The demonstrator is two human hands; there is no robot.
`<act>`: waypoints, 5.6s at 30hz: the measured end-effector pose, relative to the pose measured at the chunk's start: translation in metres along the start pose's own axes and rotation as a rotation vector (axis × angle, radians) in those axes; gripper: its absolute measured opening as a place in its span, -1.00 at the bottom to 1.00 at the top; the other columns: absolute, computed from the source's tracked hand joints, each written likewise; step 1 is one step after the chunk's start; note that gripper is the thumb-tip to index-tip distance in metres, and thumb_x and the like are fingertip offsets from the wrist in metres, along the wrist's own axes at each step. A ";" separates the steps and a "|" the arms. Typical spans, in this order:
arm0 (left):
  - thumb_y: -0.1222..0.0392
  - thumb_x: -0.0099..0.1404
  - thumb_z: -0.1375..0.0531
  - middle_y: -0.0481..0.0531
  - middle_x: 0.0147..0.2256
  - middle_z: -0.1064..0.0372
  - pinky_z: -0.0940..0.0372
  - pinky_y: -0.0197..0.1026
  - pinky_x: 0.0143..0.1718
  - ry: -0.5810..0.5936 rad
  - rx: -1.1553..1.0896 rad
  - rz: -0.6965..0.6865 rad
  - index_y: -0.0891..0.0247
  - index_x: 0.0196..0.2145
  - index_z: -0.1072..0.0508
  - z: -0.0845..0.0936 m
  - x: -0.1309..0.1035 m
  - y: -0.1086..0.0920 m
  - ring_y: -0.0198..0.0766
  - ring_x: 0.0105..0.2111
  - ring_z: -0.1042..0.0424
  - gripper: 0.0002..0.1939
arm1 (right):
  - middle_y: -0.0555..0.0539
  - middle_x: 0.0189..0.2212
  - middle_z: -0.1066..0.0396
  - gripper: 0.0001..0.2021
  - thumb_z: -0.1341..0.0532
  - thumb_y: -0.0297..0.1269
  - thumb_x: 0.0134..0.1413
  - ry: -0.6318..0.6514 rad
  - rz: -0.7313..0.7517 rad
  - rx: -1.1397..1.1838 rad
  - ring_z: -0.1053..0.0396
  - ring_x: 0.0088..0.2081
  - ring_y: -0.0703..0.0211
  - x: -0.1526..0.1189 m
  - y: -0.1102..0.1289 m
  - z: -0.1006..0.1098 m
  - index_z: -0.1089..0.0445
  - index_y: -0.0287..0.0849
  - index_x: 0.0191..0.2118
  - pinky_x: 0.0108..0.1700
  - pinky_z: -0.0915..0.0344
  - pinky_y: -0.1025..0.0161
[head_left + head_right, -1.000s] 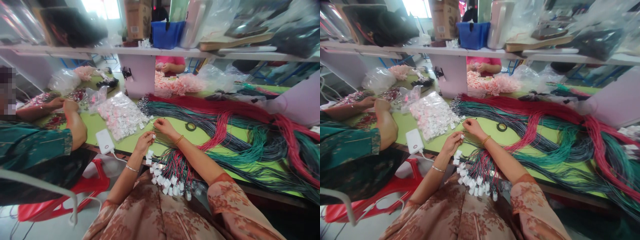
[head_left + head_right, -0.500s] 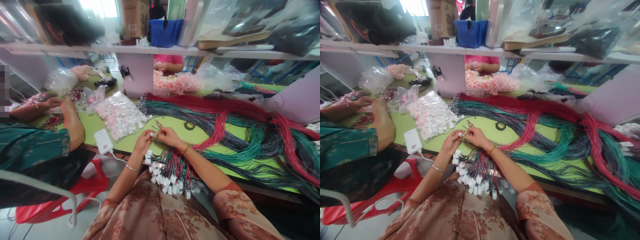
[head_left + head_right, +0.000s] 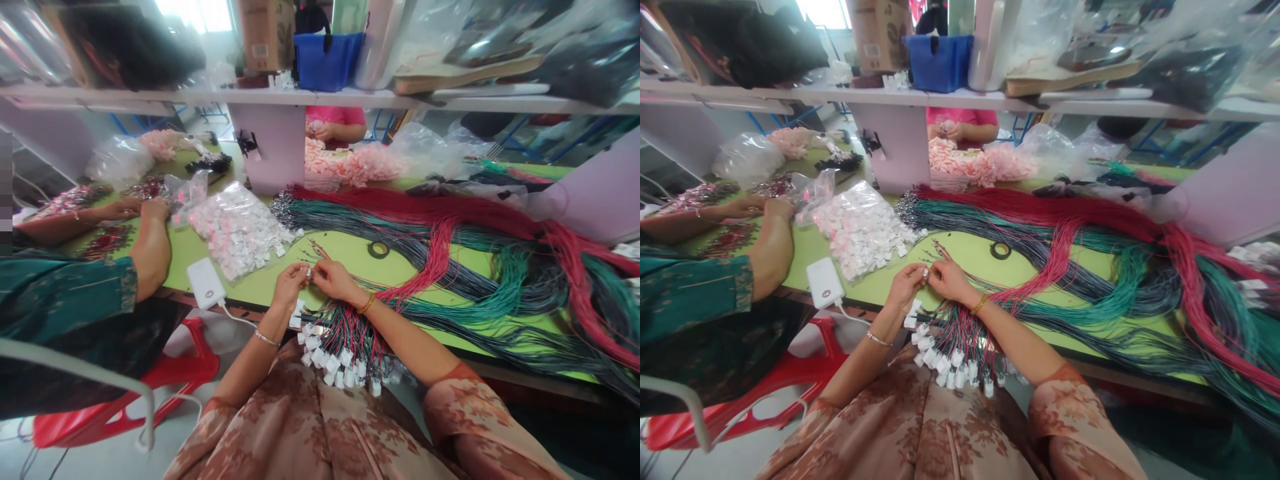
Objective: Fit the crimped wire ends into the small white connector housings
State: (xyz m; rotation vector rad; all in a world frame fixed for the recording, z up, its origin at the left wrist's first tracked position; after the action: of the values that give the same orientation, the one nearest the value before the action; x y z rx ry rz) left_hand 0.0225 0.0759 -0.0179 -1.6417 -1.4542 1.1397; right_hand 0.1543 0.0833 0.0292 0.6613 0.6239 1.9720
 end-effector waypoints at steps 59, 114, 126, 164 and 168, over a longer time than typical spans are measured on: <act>0.08 -0.02 -0.40 0.00 -0.48 -0.44 -0.20 -0.32 -0.47 0.056 0.062 0.004 0.33 -0.31 -0.58 -0.011 0.001 -0.010 -0.42 -0.54 -0.29 -0.67 | 0.07 -0.61 -0.22 -0.81 -0.14 -0.23 0.03 -0.061 -0.039 0.205 -0.08 -0.54 0.35 0.003 -0.016 0.010 -0.30 -0.22 -0.51 -0.47 0.00 0.36; 0.31 -0.01 -0.34 0.02 -0.34 -0.45 -0.23 -0.37 -0.46 0.103 -0.182 0.071 0.31 -0.35 -0.39 0.006 0.013 -0.038 -0.46 -0.49 -0.33 -0.75 | 0.06 -0.58 -0.28 -0.85 -0.13 -0.25 -0.06 -0.157 -0.099 0.373 -0.17 -0.49 0.31 0.027 -0.008 -0.005 -0.29 -0.20 -0.52 -0.37 -0.13 0.33; 0.17 0.00 -0.37 -0.02 -0.35 -0.45 -0.25 -0.34 -0.36 0.035 0.112 -0.178 0.27 -0.36 -0.43 0.001 0.002 -0.038 -0.41 -0.43 -0.35 -0.74 | 0.06 -0.60 -0.25 -0.82 -0.13 -0.20 -0.07 -0.123 -0.121 0.401 -0.13 -0.51 0.32 0.026 -0.010 -0.008 -0.27 -0.19 -0.55 -0.41 -0.10 0.34; 0.24 -0.07 -0.40 0.05 -0.33 -0.54 -0.33 -0.21 -0.14 0.033 0.074 -0.129 0.30 -0.33 -0.61 0.000 0.008 -0.031 -0.31 -0.35 -0.43 -0.73 | 0.07 -0.62 -0.23 -0.82 -0.14 -0.22 -0.03 -0.130 -0.055 0.271 -0.09 -0.55 0.35 0.021 -0.008 -0.002 -0.27 -0.21 -0.52 -0.46 -0.04 0.36; 0.18 -0.09 -0.41 0.08 -0.32 -0.54 -0.31 -0.17 -0.14 -0.018 0.072 -0.113 0.31 -0.31 -0.61 0.007 0.010 -0.025 -0.30 -0.36 -0.43 -0.68 | 0.03 -0.56 -0.32 -0.83 -0.11 -0.24 0.03 -0.103 -0.018 0.281 -0.15 -0.51 0.33 0.021 -0.007 -0.007 -0.31 -0.22 -0.47 -0.42 -0.09 0.36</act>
State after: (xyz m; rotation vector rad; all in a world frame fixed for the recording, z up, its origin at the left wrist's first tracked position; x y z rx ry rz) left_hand 0.0065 0.0891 -0.0001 -1.4855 -1.4805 1.1325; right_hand 0.1454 0.1042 0.0235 0.9193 0.8483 1.8372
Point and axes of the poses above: each hand's wrist, its own x-axis towards the middle knuckle, its own z-axis out of the back of the hand, y = z × x, the point moved 5 cm from there along x, towards the middle knuckle
